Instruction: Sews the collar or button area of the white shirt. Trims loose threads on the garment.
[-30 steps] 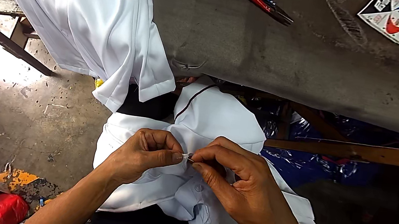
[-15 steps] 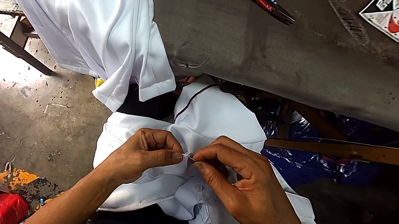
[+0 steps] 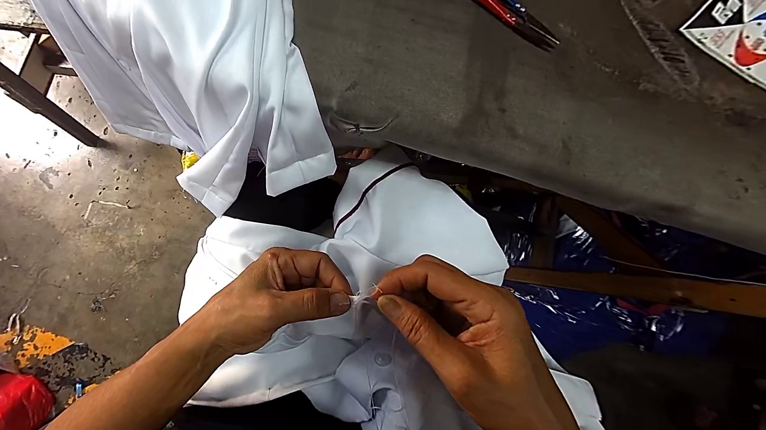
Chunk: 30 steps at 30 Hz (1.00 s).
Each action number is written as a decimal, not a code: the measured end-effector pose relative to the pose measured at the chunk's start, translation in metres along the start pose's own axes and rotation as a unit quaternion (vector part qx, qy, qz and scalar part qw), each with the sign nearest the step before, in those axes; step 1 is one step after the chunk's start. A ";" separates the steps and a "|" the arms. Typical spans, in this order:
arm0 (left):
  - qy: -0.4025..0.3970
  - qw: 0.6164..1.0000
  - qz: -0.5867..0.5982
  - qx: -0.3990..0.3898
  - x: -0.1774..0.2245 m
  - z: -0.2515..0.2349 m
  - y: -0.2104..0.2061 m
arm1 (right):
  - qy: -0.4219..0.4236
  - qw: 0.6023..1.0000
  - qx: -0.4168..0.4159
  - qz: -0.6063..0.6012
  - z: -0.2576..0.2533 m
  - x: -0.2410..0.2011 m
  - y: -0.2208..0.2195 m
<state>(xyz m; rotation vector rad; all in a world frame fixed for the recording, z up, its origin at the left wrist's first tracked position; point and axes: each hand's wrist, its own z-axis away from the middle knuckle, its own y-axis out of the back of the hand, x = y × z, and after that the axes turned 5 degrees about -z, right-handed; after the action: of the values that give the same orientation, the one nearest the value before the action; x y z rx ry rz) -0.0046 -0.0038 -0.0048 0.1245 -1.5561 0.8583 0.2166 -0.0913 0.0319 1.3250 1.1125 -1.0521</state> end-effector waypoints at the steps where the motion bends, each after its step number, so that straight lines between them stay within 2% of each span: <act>1: -0.002 1.000 0.000 0.000 0.000 0.000 0.000 | 0.002 0.999 0.007 0.038 0.002 -0.001 0.001; 4: -0.002 1.000 0.002 -0.002 0.000 -0.001 0.001 | 0.019 0.985 0.038 0.167 0.010 -0.007 0.006; 6: -0.005 1.000 0.002 -0.003 -0.001 -0.001 0.002 | 0.032 0.979 0.034 0.197 0.014 -0.013 0.007; 18: -0.017 0.999 -0.028 -0.003 0.001 0.000 0.001 | 0.057 0.977 0.001 0.207 0.011 -0.013 -0.010; 25: -0.019 1.000 -0.024 -0.001 0.000 0.001 0.002 | 0.042 0.990 -0.017 0.131 0.007 -0.009 -0.006; 30: -0.019 0.999 -0.030 -0.003 0.000 0.001 0.001 | 0.047 0.983 -0.016 0.178 0.008 -0.012 -0.008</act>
<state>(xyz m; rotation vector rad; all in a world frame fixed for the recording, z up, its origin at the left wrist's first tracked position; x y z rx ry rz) -0.0060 -0.0043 -0.0055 0.1840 -1.5832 0.8070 0.2070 -0.1000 0.0418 1.4924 0.9116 -0.7118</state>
